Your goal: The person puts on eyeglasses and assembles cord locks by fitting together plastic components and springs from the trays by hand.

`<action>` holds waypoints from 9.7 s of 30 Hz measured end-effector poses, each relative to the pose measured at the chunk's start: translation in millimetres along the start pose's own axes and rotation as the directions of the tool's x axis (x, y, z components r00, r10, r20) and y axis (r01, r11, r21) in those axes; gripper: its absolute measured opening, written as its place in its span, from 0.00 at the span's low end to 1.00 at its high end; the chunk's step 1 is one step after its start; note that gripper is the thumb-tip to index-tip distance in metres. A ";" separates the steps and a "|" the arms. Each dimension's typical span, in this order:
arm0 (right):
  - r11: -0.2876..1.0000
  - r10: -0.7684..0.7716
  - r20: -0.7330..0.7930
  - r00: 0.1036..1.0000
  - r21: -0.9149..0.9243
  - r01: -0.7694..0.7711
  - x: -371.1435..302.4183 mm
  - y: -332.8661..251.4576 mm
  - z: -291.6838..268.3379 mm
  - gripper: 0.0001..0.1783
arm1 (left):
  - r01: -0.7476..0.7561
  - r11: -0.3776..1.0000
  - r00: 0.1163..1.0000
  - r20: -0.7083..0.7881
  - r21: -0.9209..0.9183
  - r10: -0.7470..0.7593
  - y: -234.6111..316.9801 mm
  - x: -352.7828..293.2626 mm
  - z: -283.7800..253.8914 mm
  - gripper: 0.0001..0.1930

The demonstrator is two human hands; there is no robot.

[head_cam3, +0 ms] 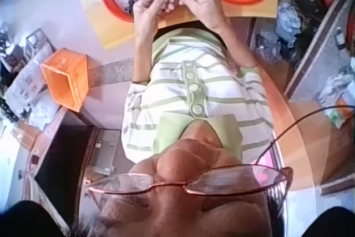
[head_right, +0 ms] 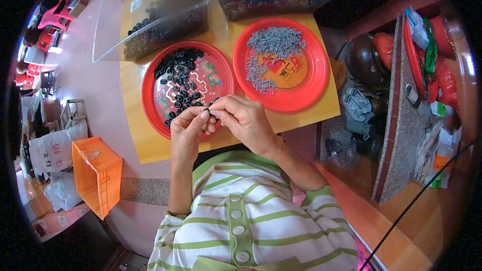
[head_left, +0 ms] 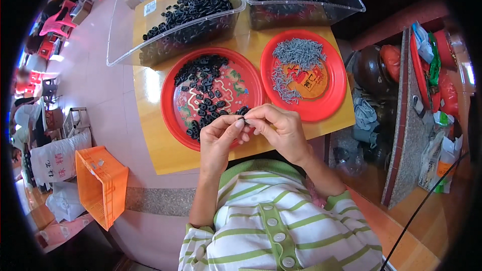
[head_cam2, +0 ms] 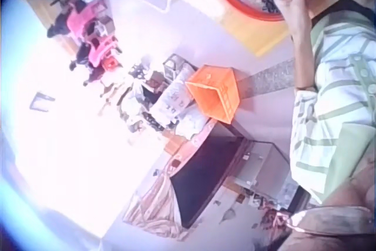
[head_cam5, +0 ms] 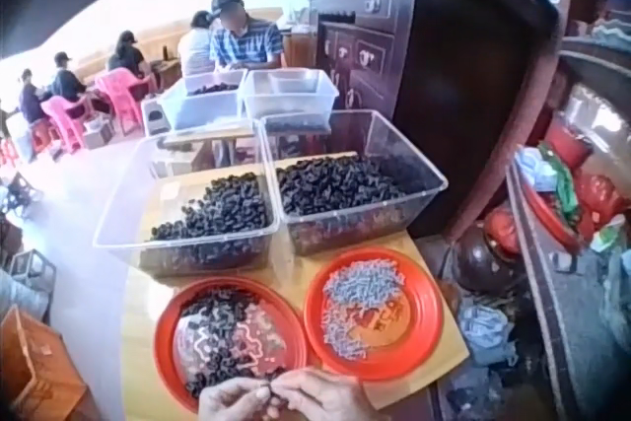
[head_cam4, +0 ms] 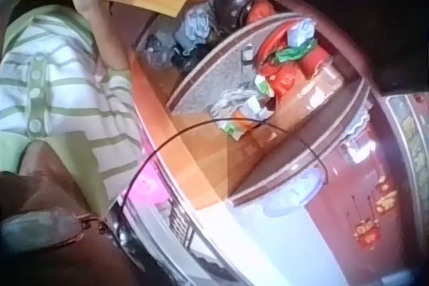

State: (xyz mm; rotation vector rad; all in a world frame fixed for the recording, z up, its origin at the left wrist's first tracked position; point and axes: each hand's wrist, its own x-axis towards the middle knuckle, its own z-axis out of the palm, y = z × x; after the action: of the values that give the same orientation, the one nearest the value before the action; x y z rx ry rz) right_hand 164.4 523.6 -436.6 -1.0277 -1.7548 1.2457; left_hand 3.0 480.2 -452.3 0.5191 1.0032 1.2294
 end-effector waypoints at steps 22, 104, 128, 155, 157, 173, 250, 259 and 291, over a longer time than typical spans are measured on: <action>0.906 -0.187 0.193 0.963 -0.344 0.245 60.1 36.1 34.6 0.08 | 0.009 0.999 0.999 -0.047 0.035 -0.008 -10.4 -25.0 -37.5 0.06; 0.906 0.151 -0.013 0.989 0.401 -0.133 9.6 20.6 18.9 0.09 | -0.086 0.996 0.988 -0.131 -0.020 0.083 -6.3 4.1 -1.8 0.08; 0.956 0.049 0.087 0.995 0.283 -0.072 4.7 1.6 -10.5 0.13 | -0.546 0.747 0.831 0.134 0.379 0.539 -10.7 -1.3 9.3 0.12; 0.699 -0.419 -0.399 0.815 -0.715 0.009 163.8 -21.6 -129.2 0.20 | -0.264 0.099 0.802 0.161 0.959 0.576 19.4 57.1 -32.5 0.13; 0.798 -0.411 -0.441 0.798 -0.597 0.082 152.7 -17.6 -132.1 0.19 | -0.239 0.077 0.802 0.152 0.968 0.578 17.2 57.6 -35.8 0.10; 0.868 0.095 -0.254 0.962 -0.453 -0.205 -15.7 61.1 -91.8 0.07 | -0.366 0.483 0.832 0.047 0.795 0.553 6.4 41.2 -12.8 0.04; 0.872 0.118 -0.030 0.993 0.481 -0.089 4.5 18.2 2.4 0.04 | 0.065 0.976 0.997 0.061 -0.210 -0.054 -14.1 18.3 4.2 0.08; 0.936 0.078 -0.098 0.992 0.351 -0.039 4.5 19.1 2.9 0.03 | 0.062 0.974 0.997 0.057 -0.217 -0.050 -14.8 18.6 5.3 0.08; 0.826 -0.208 0.355 0.911 -0.435 0.358 85.7 38.6 65.5 0.16 | -0.130 0.977 0.977 -0.188 -0.170 0.097 -3.9 -23.8 -43.1 0.09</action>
State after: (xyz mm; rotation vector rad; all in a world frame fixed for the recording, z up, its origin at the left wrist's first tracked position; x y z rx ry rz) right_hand 78.3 585.2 -480.5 -0.8236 -2.4448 0.7984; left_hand -31.8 449.1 -468.6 0.3313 1.0096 1.4750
